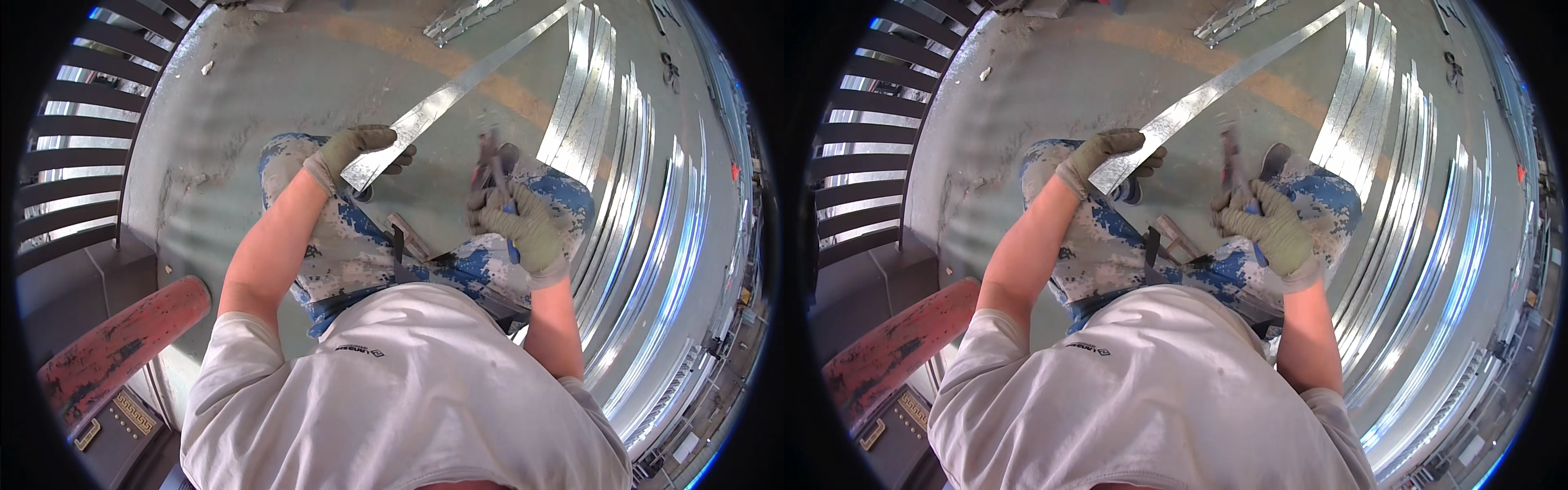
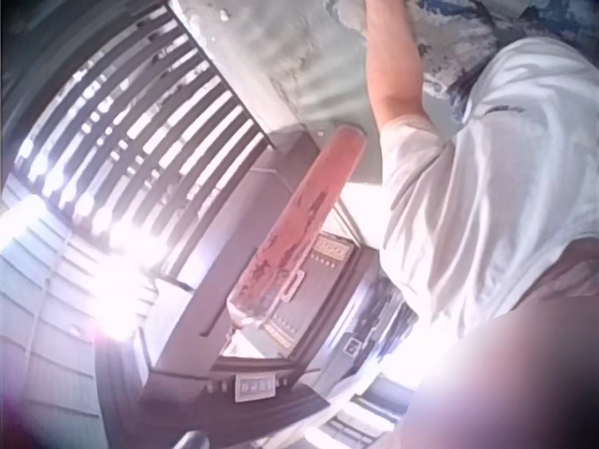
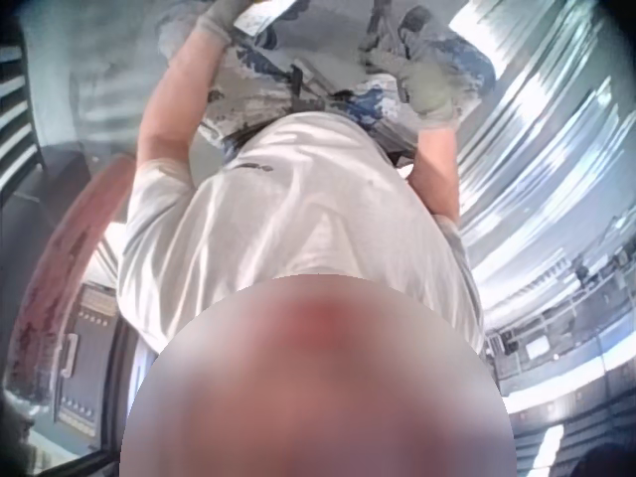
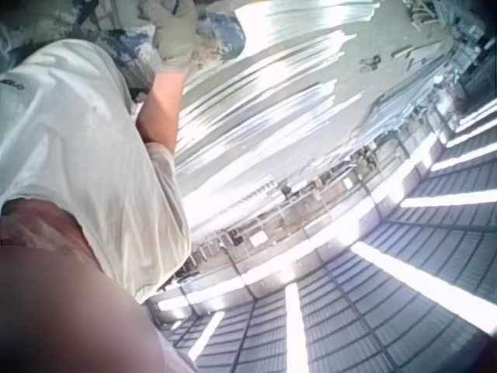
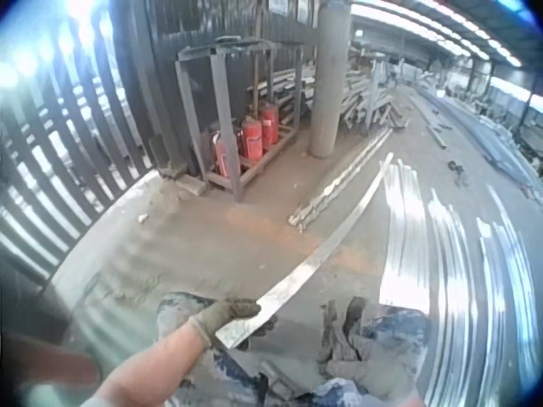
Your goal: The person kneels on the floor and uses tin snips to cut a long metal strip into smaller segments. They repeatedly position the snips, cut, and set the pieces aside on the floor.
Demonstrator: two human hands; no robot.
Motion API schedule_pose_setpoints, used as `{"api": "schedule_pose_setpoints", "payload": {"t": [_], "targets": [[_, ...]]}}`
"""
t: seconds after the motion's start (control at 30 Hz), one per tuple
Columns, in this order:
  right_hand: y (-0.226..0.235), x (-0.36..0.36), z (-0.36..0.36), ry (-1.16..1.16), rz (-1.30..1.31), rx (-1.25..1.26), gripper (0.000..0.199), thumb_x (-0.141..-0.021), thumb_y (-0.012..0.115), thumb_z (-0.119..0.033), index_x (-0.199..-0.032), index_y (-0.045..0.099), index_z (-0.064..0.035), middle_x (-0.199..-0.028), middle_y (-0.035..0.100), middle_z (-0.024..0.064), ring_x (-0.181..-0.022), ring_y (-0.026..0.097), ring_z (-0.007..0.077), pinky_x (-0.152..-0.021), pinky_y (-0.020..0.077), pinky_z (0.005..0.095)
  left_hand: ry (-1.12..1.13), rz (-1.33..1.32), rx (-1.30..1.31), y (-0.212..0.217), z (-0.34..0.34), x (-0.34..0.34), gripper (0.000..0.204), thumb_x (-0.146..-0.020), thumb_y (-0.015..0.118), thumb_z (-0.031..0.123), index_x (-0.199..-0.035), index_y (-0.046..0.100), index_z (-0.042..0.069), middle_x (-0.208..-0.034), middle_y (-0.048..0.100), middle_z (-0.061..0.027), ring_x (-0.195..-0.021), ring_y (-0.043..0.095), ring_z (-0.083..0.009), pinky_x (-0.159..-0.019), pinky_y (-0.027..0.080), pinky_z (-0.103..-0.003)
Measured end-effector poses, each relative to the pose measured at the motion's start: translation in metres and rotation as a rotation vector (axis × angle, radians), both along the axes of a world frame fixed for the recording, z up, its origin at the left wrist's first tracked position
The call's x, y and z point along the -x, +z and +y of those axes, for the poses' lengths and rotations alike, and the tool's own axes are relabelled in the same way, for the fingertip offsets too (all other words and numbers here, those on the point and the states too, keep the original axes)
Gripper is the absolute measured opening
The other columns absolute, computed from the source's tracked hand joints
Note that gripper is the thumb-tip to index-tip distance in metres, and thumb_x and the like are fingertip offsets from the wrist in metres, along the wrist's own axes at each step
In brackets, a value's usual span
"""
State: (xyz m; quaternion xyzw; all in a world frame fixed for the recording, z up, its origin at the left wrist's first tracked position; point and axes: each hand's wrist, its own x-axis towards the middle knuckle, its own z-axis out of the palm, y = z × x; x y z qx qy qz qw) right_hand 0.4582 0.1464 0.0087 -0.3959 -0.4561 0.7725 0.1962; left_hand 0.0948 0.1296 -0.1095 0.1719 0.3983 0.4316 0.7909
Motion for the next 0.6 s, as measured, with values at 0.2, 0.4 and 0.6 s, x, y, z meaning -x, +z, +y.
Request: {"api": "schedule_pose_setpoints", "payload": {"t": [0.2, 0.4, 0.6], "targets": [[-0.004, 0.057, -0.008, 0.112, -0.223, -0.072, 0.031, -0.109, 0.073, -0.023, -0.125, 0.071, 0.0045, -0.113, 0.076, 0.012, -0.101, 0.073, 0.019, -0.087, 0.0609, 0.0339, 0.027, 0.029, 0.033, 0.008, -0.009, -0.019, 0.038, -0.113, 0.063, 0.012, -0.148, 0.066, -0.004, -0.136, 0.076, -0.0202, -0.121, 0.078, -0.034, -0.103, 0.067, -0.045], [-0.081, 0.084, -0.007, 0.1, -0.38, -0.469, 0.041, -0.114, 0.066, -0.039, -0.133, 0.071, -0.003, -0.109, 0.076, 0.0171, -0.092, 0.071, 0.0272, -0.09, 0.0575, 0.042, 0.024, -0.029, 0.039, 0.019, -0.016, -0.03, 0.039, -0.116, 0.06, 0.015, -0.15, 0.065, -0.002, -0.135, 0.077, -0.0176, -0.113, 0.082, -0.0298, -0.084, 0.072, -0.038], [-0.079, 0.091, -0.022, 0.04, -0.192, -0.129, 0.044, -0.11, 0.076, -0.026, -0.147, 0.064, -0.0058, -0.104, 0.072, 0.0075, -0.092, 0.071, 0.0197, -0.079, 0.0597, 0.0386, -0.028, 0.217, -0.006, 0.004, -0.011, -0.027, 0.037, -0.114, 0.063, 0.014, -0.148, 0.067, -0.001, -0.133, 0.078, -0.0147, -0.109, 0.082, -0.0246, -0.086, 0.071, -0.037]]}}
